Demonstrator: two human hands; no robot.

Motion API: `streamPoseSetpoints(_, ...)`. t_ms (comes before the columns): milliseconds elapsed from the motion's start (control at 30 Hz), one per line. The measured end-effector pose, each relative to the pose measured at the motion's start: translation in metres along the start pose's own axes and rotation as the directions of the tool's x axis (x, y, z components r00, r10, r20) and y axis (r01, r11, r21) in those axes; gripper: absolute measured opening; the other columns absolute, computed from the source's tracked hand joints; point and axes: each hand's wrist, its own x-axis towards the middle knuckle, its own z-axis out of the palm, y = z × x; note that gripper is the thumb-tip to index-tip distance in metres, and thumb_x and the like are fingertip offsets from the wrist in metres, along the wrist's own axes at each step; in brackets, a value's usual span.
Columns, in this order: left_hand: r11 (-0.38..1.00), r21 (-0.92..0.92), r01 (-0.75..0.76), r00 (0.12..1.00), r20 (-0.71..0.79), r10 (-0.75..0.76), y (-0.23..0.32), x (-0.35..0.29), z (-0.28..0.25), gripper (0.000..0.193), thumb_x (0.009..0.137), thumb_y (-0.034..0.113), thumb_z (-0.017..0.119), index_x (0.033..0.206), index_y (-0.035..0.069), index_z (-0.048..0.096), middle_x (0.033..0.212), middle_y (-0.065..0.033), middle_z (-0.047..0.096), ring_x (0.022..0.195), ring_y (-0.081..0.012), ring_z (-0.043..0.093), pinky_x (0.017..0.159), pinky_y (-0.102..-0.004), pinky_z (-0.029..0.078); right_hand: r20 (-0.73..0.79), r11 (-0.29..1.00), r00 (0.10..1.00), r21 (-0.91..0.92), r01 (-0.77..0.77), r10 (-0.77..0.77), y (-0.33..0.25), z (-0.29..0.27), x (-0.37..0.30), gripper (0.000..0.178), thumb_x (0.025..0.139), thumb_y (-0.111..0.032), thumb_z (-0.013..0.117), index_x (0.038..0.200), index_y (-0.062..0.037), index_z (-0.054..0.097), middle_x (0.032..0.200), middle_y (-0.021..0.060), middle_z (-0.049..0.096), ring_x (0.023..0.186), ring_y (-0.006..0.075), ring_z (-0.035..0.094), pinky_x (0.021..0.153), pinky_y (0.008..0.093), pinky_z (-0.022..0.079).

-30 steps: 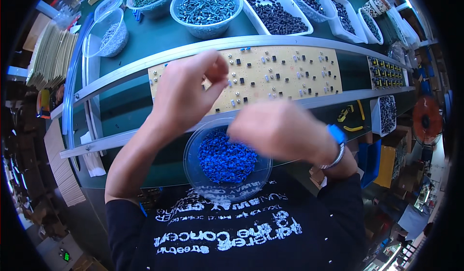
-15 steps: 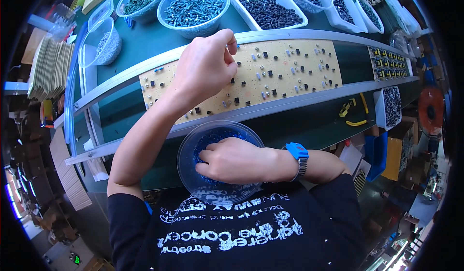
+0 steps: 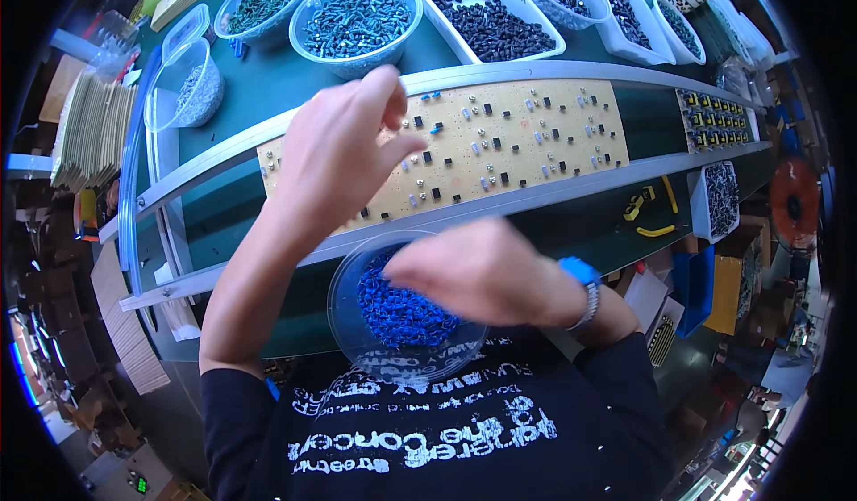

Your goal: Assembling small electronic components onto boards at a manual assembly station.

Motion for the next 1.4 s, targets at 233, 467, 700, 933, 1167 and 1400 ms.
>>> streamPoseSetpoints(233,0.928,0.036,-0.371,0.748,0.604,0.276,0.03,-0.09,0.025,0.011,0.07,0.013,0.062,0.074,0.004,0.057,0.074,-0.0075,0.059,0.073,-0.0259,0.061,0.061,-0.0371,0.05,-0.308,0.955,0.943,-0.22,-0.197,0.124,0.072,-0.05,0.017,0.009,0.074,-0.007,0.068,0.081,-0.003,0.064,0.081,0.0078,0.057,0.073,0.0209,0.056,0.066,0.0286,0.045)
streamPoseSetpoints(467,0.946,-0.074,-0.315,0.779,0.55,0.302,0.015,-0.102,0.031,0.008,0.07,0.007,0.056,0.076,0.002,0.058,0.075,-0.0084,0.06,0.075,-0.0271,0.061,0.064,-0.0371,0.05,-0.24,0.896,0.971,-0.427,-0.119,0.015,0.088,-0.048,0.023,0.01,0.071,-0.007,0.07,0.078,-0.0046,0.064,0.084,0.0055,0.051,0.087,0.0225,0.05,0.075,0.0316,0.041)
streamPoseSetpoints(700,0.947,-0.152,-0.282,0.841,0.436,0.321,0.011,-0.103,0.029,0.005,0.069,0.005,0.057,0.072,0.002,0.056,0.07,-0.0105,0.058,0.069,-0.0288,0.061,0.061,-0.0372,0.051,-0.251,0.804,0.957,-0.594,-0.034,-0.145,0.079,-0.049,0.023,0.008,0.069,-0.008,0.07,0.073,-0.006,0.063,0.078,0.004,0.055,0.079,0.0229,0.054,0.07,0.0337,0.044)
streamPoseSetpoints(933,0.954,-0.289,-0.08,0.978,0.162,0.131,-0.001,-0.101,-0.005,0.007,0.074,0.004,0.062,0.081,0.003,0.062,0.073,-0.0111,0.06,0.067,-0.0286,0.06,0.06,-0.0361,0.049,0.12,0.957,0.991,-0.289,-0.016,0.053,0.005,-0.033,0.004,0.013,0.07,-0.008,0.069,0.082,-0.0043,0.063,0.081,0.0079,0.062,0.074,0.0232,0.061,0.067,0.0311,0.05)
streamPoseSetpoints(1167,0.999,-0.019,-0.043,0.988,-0.149,0.039,-0.033,-0.056,-0.018,0.019,0.074,0.0,0.065,0.093,0.002,0.067,0.075,-0.0111,0.064,0.067,-0.0204,0.06,0.064,-0.0276,0.047,0.347,0.901,0.935,-0.382,0.206,-0.067,-0.005,0.042,0.012,0.011,0.07,-0.006,0.058,0.077,0.001,0.058,0.077,0.0103,0.056,0.069,0.0238,0.06,0.059,0.0324,0.05)
streamPoseSetpoints(1400,0.96,-0.233,0.156,0.98,-0.083,-0.18,-0.039,-0.032,-0.003,0.017,0.074,0.001,0.065,0.091,0.002,0.063,0.077,-0.0099,0.067,0.067,-0.0151,0.062,0.065,-0.0269,0.046,0.388,0.956,0.92,-0.244,0.16,-0.055,-0.005,0.051,0.008,0.011,0.069,-0.007,0.058,0.077,0.0007,0.059,0.077,0.0099,0.058,0.075,0.0246,0.062,0.063,0.0319,0.052)
